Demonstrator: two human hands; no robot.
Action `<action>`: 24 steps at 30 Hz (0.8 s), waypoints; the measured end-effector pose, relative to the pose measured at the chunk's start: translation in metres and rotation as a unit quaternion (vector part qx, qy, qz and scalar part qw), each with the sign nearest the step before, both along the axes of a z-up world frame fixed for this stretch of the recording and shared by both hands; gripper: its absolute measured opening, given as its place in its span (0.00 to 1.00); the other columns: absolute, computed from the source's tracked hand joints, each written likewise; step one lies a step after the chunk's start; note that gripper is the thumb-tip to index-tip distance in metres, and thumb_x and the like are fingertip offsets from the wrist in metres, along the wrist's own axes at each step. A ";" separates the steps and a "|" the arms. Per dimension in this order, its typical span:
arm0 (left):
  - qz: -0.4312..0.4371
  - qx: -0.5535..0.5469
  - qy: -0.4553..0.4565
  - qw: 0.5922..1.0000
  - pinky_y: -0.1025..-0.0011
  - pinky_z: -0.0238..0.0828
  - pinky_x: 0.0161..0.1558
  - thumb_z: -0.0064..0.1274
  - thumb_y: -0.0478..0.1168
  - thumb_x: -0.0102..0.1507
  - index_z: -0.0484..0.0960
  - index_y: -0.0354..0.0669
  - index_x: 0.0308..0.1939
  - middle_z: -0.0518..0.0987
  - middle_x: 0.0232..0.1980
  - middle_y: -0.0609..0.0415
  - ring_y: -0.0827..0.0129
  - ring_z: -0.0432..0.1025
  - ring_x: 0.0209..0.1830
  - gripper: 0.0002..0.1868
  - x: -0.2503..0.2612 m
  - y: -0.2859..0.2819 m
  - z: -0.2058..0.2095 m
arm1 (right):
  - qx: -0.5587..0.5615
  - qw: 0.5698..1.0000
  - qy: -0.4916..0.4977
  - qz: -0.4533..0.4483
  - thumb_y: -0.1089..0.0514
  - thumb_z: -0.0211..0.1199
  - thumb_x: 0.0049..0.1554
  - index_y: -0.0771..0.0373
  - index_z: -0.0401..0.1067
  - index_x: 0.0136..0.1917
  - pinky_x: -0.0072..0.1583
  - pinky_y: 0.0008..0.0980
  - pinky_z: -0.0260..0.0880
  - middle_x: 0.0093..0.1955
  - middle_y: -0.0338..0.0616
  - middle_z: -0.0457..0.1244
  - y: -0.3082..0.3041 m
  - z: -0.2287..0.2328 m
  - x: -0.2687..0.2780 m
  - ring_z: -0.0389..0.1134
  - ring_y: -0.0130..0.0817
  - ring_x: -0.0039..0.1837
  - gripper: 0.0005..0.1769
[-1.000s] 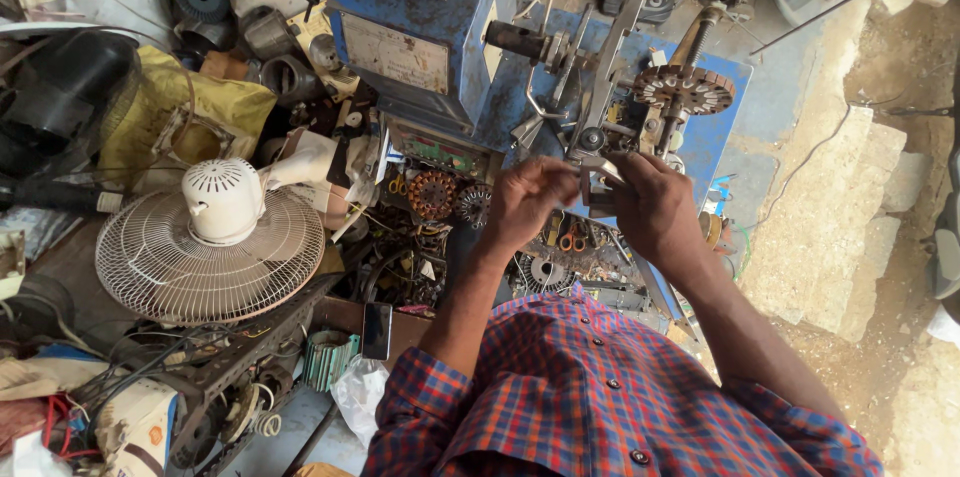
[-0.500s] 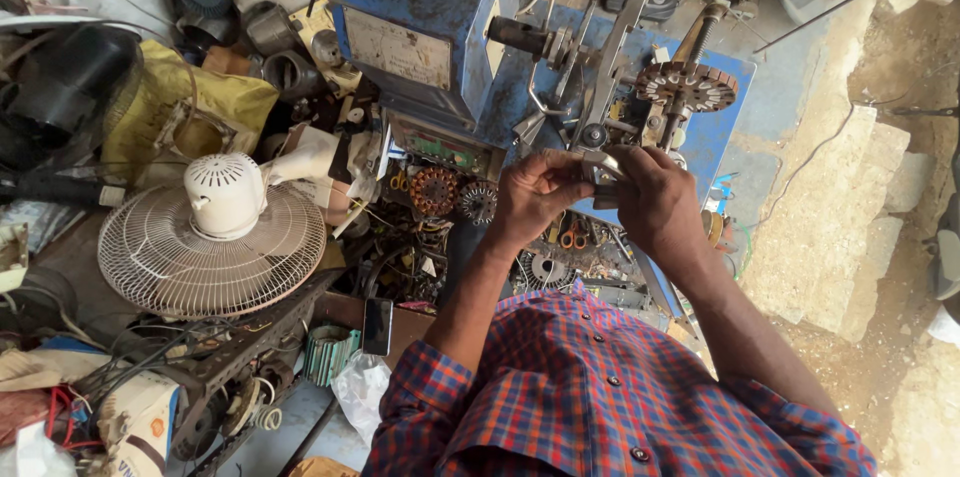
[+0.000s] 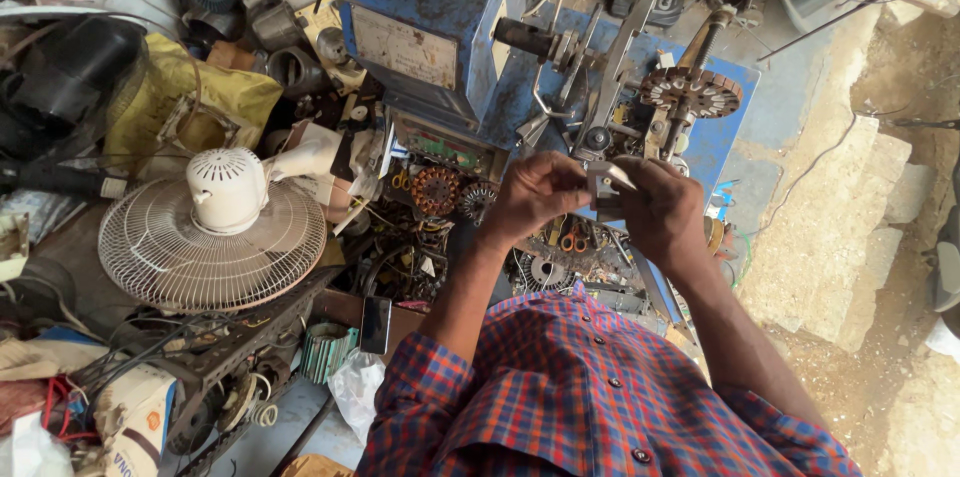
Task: The person sits on the floor and uses a small metal tool to scrape or clean the surface of a circular copper-wound electrical component. They then place the component on a blue machine, insert a metal rod, and tighten it with a wrench.
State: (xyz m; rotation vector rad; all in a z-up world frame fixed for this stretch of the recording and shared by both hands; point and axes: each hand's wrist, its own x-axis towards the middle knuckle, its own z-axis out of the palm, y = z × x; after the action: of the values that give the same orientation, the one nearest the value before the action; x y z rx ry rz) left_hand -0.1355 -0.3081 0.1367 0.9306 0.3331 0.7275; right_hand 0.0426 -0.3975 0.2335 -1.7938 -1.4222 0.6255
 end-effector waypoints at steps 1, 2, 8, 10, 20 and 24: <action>0.030 0.038 0.016 0.999 0.73 0.80 0.50 0.63 0.32 0.66 0.82 0.39 0.48 0.84 0.44 0.54 0.75 0.79 0.44 0.09 0.005 -0.002 0.000 | 0.014 1.000 -0.002 -0.022 0.67 0.61 0.58 0.68 0.76 0.58 0.47 0.36 0.75 0.47 0.54 0.70 -0.001 -0.003 -0.002 0.75 0.41 0.47 0.14; 0.059 0.076 0.031 0.995 0.74 0.79 0.50 0.62 0.33 0.67 0.81 0.39 0.49 0.84 0.44 0.54 0.76 0.79 0.45 0.08 0.009 -0.005 0.000 | 0.029 0.999 -0.004 -0.044 0.65 0.62 0.61 0.68 0.76 0.58 0.47 0.35 0.74 0.46 0.54 0.70 -0.001 -0.007 -0.003 0.76 0.40 0.47 0.12; 0.151 0.171 0.069 0.971 0.79 0.76 0.42 0.58 0.38 0.69 0.77 0.39 0.59 0.80 0.40 0.60 0.80 0.75 0.39 0.16 0.013 -0.020 0.005 | -0.024 0.997 0.017 -0.068 0.60 0.64 0.63 0.66 0.76 0.53 0.44 0.35 0.72 0.40 0.51 0.70 0.001 -0.017 0.003 0.75 0.35 0.43 0.08; 0.146 0.172 0.102 0.969 0.78 0.76 0.40 0.58 0.37 0.69 0.79 0.38 0.56 0.81 0.40 0.58 0.78 0.75 0.37 0.13 0.012 -0.020 0.008 | -0.003 0.998 0.031 -0.058 0.60 0.63 0.63 0.67 0.76 0.54 0.44 0.34 0.72 0.41 0.50 0.70 -0.001 -0.016 0.003 0.75 0.34 0.44 0.09; 0.132 0.301 0.164 0.930 0.75 0.79 0.48 0.59 0.35 0.68 0.78 0.38 0.55 0.82 0.43 0.55 0.74 0.78 0.42 0.12 0.009 -0.012 0.037 | -0.010 0.992 0.110 -0.067 0.61 0.63 0.63 0.68 0.75 0.55 0.44 0.30 0.76 0.44 0.48 0.70 -0.003 -0.005 0.003 0.75 0.32 0.45 0.10; 0.112 0.255 0.120 0.953 0.73 0.81 0.51 0.64 0.34 0.64 0.80 0.37 0.52 0.84 0.47 0.53 0.72 0.80 0.46 0.15 0.012 -0.013 0.047 | 0.005 0.997 0.058 -0.054 0.65 0.63 0.62 0.70 0.75 0.56 0.45 0.32 0.75 0.44 0.51 0.70 -0.005 0.002 0.003 0.76 0.34 0.46 0.10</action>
State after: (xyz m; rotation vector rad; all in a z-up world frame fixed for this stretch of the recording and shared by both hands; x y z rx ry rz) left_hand -0.1237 -0.3207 0.1838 1.4954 0.4815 0.9323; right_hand 0.0453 -0.4026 0.2358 -1.7850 -1.2397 0.6540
